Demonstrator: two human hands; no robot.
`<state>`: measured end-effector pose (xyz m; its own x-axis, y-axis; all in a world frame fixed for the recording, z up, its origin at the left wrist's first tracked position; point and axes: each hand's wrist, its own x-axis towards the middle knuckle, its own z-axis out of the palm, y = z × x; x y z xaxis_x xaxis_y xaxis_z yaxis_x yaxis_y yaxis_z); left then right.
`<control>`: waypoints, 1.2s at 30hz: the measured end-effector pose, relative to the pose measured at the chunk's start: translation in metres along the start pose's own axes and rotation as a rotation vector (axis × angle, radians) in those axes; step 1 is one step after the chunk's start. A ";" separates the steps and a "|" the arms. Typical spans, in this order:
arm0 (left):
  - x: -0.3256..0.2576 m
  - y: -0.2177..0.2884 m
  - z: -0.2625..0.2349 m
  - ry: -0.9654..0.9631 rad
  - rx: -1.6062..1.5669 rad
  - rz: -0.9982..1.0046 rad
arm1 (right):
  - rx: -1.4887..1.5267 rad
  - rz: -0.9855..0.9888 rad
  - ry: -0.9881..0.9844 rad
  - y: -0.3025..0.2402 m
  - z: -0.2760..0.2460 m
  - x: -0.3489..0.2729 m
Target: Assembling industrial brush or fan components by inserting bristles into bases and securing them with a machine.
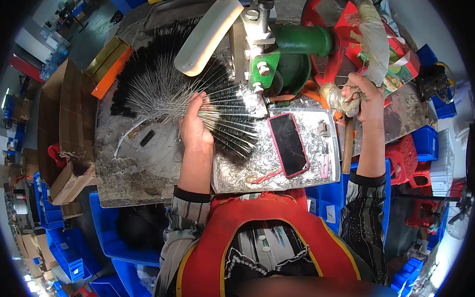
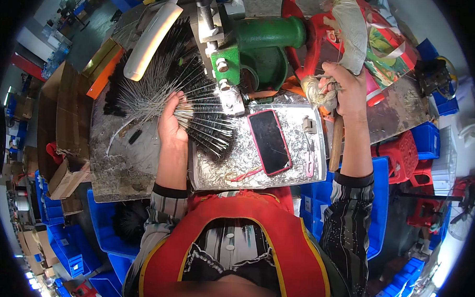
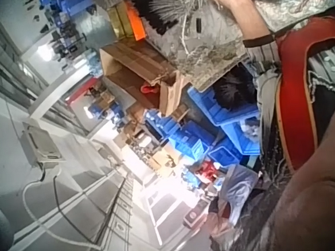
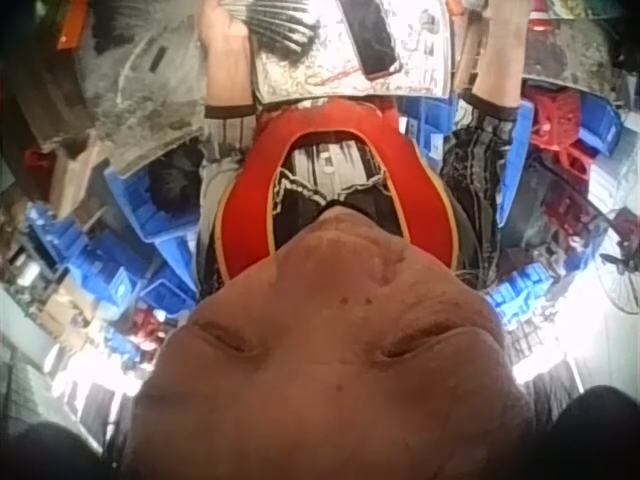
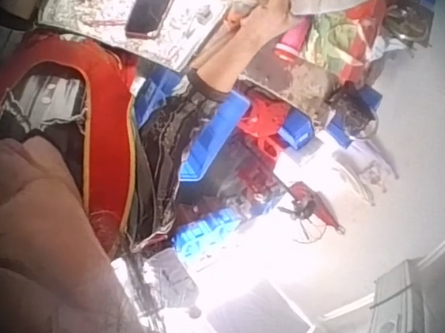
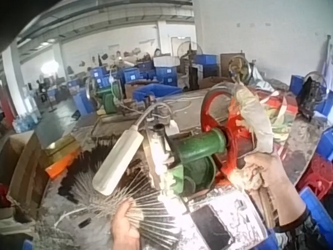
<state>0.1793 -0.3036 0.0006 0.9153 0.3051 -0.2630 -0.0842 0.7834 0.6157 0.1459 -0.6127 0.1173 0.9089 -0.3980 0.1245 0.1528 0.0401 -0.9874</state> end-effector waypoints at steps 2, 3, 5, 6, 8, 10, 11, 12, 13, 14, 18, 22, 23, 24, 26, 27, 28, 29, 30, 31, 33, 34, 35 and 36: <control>0.001 -0.002 0.003 -0.001 0.001 0.007 | 0.013 0.004 -0.035 -0.003 -0.003 0.002; 0.001 -0.004 0.004 -0.001 0.004 0.016 | -0.004 0.014 -0.030 -0.004 -0.004 0.003; 0.001 -0.004 0.004 0.009 0.004 0.017 | -0.021 0.026 -0.025 -0.007 -0.005 0.004; 0.001 -0.004 0.005 0.018 0.003 0.020 | -0.022 0.024 -0.053 -0.008 -0.004 0.005; 0.000 -0.003 0.005 0.025 0.011 0.023 | -0.022 0.023 -0.085 -0.008 -0.004 0.007; 0.001 -0.002 0.005 0.035 0.016 0.032 | -0.046 0.012 -0.042 -0.005 -0.002 0.006; 0.002 -0.004 0.004 0.039 0.007 0.036 | -0.046 0.013 -0.044 0.002 -0.001 0.005; 0.002 -0.003 0.004 0.041 0.000 0.042 | -0.067 -0.143 0.043 0.016 0.002 0.001; 0.001 -0.002 0.003 0.042 0.001 0.045 | -0.088 -0.299 0.130 0.033 0.003 -0.002; 0.000 -0.002 0.007 0.036 0.007 0.032 | 0.063 -0.323 0.010 0.053 -0.010 0.006; -0.003 0.001 0.010 -0.066 0.050 -0.081 | 0.115 -0.202 0.026 0.067 -0.010 0.004; 0.004 -0.002 0.006 -0.099 0.062 -0.087 | 0.090 -0.039 0.061 0.025 0.001 -0.002; 0.004 -0.002 0.005 -0.131 0.034 -0.116 | 0.083 -0.029 0.059 0.018 0.003 -0.001; 0.003 -0.002 0.004 -0.136 0.033 -0.118 | 0.082 -0.033 0.063 0.013 0.002 0.000; 0.000 0.000 0.003 -0.123 0.022 -0.113 | 0.078 0.003 -0.009 0.007 0.000 0.000; 0.002 -0.002 0.000 -0.139 0.009 -0.121 | 0.075 0.003 -0.010 0.007 -0.001 0.000; 0.002 -0.004 -0.001 -0.137 0.007 -0.121 | 0.074 -0.008 -0.004 0.009 -0.004 0.000; 0.002 -0.005 -0.001 -0.146 -0.019 -0.119 | 0.073 -0.019 0.003 0.011 -0.005 0.000; 0.002 -0.006 -0.001 -0.154 -0.045 -0.117 | 0.072 -0.018 0.002 0.012 -0.003 -0.002; 0.003 -0.006 -0.002 -0.153 -0.046 -0.117 | 0.059 -0.047 0.043 0.013 0.001 -0.004; 0.004 -0.005 -0.003 -0.140 -0.037 -0.108 | 0.045 -0.073 0.081 0.013 0.003 -0.005; 0.004 -0.006 -0.003 -0.138 -0.037 -0.108 | 0.043 -0.029 0.083 0.008 0.003 -0.004; 0.004 -0.006 -0.002 -0.141 -0.014 -0.098 | 0.041 0.015 0.089 0.005 0.003 -0.003; 0.005 -0.006 -0.001 -0.143 0.009 -0.088 | 0.042 0.018 0.092 0.002 0.000 0.000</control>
<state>0.1836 -0.3062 -0.0052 0.9657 0.1546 -0.2085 0.0021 0.7985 0.6019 0.1463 -0.6128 0.1150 0.8725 -0.4792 0.0956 0.1547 0.0853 -0.9843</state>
